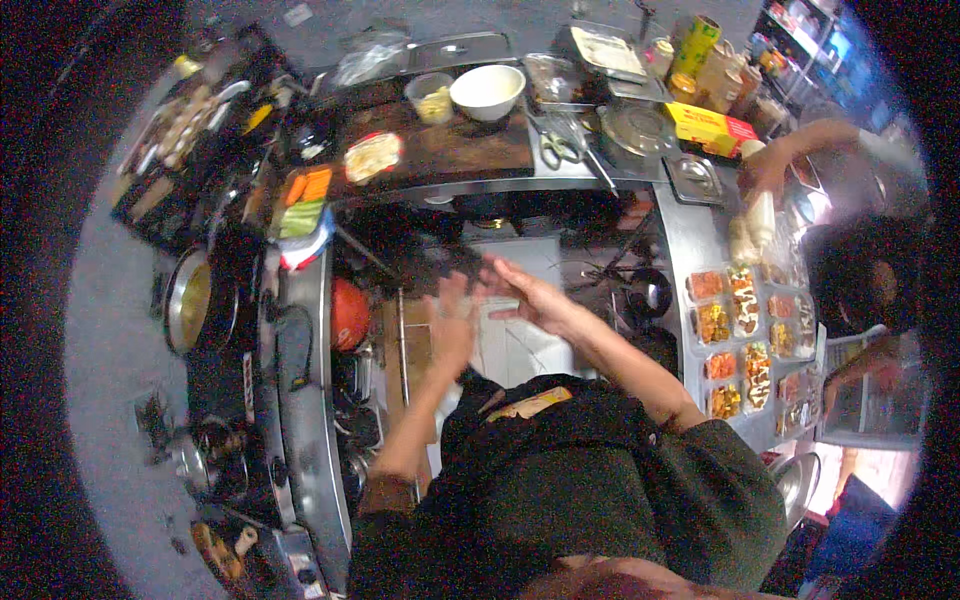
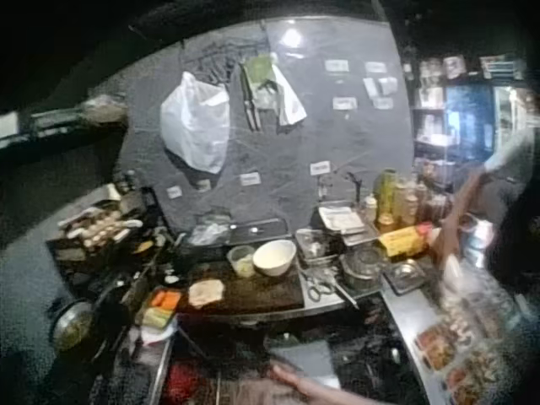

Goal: The person assembles a food container by lining it with plastic, adding a yellow liquid, and then layering various cooked ingredients including shredded items, fried pieces, and vegetables using tongs and a strainer.

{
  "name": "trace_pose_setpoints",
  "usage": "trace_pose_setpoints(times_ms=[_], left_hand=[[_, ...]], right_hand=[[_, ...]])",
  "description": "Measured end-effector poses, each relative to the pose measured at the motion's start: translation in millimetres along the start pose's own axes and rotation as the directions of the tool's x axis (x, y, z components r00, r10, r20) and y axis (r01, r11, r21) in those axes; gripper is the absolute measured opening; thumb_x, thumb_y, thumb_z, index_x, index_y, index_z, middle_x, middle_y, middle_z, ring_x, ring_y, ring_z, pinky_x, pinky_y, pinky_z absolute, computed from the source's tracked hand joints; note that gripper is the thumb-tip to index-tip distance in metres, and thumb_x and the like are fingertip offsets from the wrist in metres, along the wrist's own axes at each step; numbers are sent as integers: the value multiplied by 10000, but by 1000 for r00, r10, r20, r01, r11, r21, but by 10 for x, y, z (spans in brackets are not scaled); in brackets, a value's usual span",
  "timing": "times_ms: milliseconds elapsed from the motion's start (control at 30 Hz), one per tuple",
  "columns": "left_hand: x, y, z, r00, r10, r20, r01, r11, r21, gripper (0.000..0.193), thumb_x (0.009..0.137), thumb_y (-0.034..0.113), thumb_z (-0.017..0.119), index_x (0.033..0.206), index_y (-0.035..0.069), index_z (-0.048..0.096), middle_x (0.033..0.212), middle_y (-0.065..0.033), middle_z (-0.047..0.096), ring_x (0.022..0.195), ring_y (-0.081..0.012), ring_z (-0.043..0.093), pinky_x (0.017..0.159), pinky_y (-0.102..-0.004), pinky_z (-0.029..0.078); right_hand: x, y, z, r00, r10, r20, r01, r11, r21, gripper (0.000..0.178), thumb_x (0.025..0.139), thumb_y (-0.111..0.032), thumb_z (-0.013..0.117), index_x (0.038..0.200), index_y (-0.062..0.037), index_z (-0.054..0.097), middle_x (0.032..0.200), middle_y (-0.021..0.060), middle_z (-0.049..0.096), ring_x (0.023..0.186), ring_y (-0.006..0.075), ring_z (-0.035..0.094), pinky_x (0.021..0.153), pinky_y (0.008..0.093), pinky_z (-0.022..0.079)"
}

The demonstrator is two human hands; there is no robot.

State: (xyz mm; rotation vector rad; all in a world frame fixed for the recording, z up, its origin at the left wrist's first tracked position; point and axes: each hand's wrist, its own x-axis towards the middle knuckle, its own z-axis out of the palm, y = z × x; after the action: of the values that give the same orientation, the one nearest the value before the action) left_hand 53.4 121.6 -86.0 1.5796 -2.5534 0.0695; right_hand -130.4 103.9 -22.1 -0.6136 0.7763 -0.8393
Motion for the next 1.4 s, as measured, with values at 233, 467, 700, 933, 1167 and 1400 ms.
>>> trace_pose_setpoints(times_ms=[233,467,700,933,1167,1400], left_hand=[[2714,-1700,-24,794,-504,-339,153,706,-691,694,851,334,539,1336,-59,235,1337,-286,322,1263,-384,295,1043,-392,247],[4663,-2184,186,778,-441,448,471,-63,-880,598,849,241,516,1260,-129,288,1149,-268,474,831,-348,619,544,-355,578],[4715,-2617,469,846,-312,433,380,-217,-899,335,912,121,366,1085,-160,421,987,-264,553,733,-359,632,583,-398,581],[4757,-2779,549,847,-213,487,491,-38,-870,349,905,140,373,1101,-146,418,950,-240,576,681,-321,644,564,-348,576],[4671,-2717,484,802,-418,427,509,103,-854,454,932,323,395,1174,-60,424,883,-222,605,647,-262,656,528,-301,549],[3797,-2383,99,741,-648,-176,563,742,-365,395,872,285,467,1186,47,505,1201,-169,466,1158,-328,401,932,-474,316]], right_hand=[[746,-909,-1026,659,-669,-345,-88,387,-918,395,828,-301,573,1158,-84,554,1041,189,610,968,317,594,835,374,462],[1742,-1416,-931,651,-620,-438,-176,439,-881,340,839,-259,557,1109,-54,578,939,210,628,857,335,620,769,398,472],[1647,-2275,-1663,271,-677,-685,-65,697,-714,360,881,-270,512,1114,2,548,862,119,664,604,149,616,567,298,493],[2083,-3374,-2602,386,-364,-848,388,898,-209,563,883,-387,502,1177,67,346,952,284,576,728,323,633,662,392,547],[2321,-3568,-4103,323,-574,-753,-83,775,-626,400,811,-257,610,965,100,512,912,235,614,770,266,620,646,379,525],[1357,-3264,-3504,509,-781,-361,-383,170,-908,242,808,-212,577,913,-4,514,791,75,552,617,199,548,472,332,421]])
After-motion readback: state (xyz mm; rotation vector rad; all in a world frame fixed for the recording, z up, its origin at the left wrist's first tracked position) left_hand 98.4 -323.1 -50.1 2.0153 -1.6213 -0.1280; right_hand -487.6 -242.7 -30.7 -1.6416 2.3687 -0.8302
